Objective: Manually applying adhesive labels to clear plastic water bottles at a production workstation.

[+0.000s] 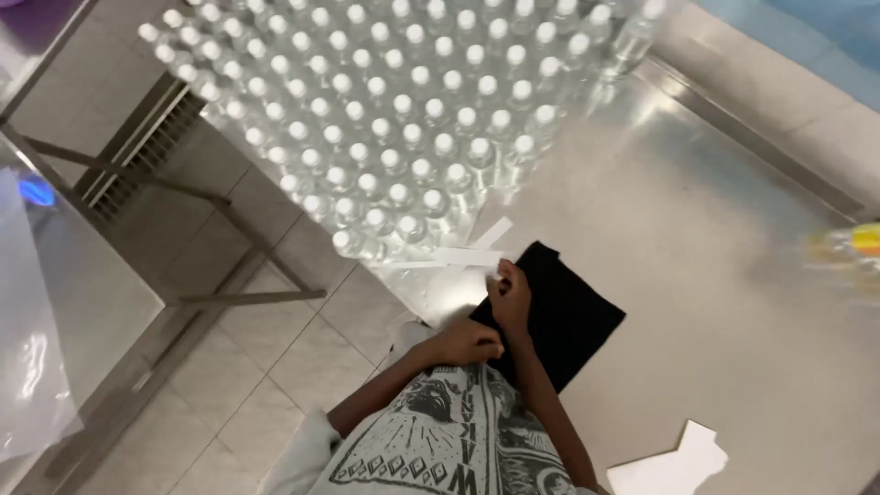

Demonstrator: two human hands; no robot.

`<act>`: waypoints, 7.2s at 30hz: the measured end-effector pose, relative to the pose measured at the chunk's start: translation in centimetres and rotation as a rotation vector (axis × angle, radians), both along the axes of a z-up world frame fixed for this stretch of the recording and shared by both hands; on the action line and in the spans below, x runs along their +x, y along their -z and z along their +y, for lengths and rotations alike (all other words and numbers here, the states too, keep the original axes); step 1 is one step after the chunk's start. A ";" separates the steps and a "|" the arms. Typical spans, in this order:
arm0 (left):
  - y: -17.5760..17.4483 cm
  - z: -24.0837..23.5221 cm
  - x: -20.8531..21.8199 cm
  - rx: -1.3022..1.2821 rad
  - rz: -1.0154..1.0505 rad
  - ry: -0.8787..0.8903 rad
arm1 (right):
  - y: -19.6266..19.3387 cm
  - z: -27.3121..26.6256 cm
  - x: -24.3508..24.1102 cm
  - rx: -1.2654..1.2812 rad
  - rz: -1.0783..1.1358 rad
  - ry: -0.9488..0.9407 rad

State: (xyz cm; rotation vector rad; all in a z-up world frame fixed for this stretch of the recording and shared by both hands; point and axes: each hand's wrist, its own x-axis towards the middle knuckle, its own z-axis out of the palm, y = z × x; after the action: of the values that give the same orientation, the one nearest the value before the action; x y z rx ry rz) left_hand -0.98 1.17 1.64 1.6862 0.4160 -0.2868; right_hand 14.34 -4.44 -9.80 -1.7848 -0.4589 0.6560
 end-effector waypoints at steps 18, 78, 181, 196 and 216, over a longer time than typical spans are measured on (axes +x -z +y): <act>-7.5 4.2 -7.0 0.093 -0.263 -0.293 | -7.5 7.5 -8.6 -0.431 -0.093 -0.127; -2.6 -9.2 7.8 -0.520 -0.299 -0.179 | -12.7 -18.5 -7.5 0.046 -0.159 0.424; -6.4 -2.1 5.0 -0.641 -0.529 -0.489 | -18.0 -14.2 -5.4 0.411 -0.202 0.208; -11.3 -3.4 4.6 -0.533 -0.536 -0.379 | -21.7 -13.0 -5.9 0.364 -0.372 0.287; -12.4 -0.8 2.1 -0.055 -0.446 -0.138 | -21.6 -14.4 -4.9 0.316 -0.257 0.114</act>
State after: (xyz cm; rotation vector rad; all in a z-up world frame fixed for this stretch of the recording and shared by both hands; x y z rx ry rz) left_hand 1.08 0.37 14.01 1.6021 0.1866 0.1778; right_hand 9.43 -18.87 11.78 -1.5841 -0.5947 0.2575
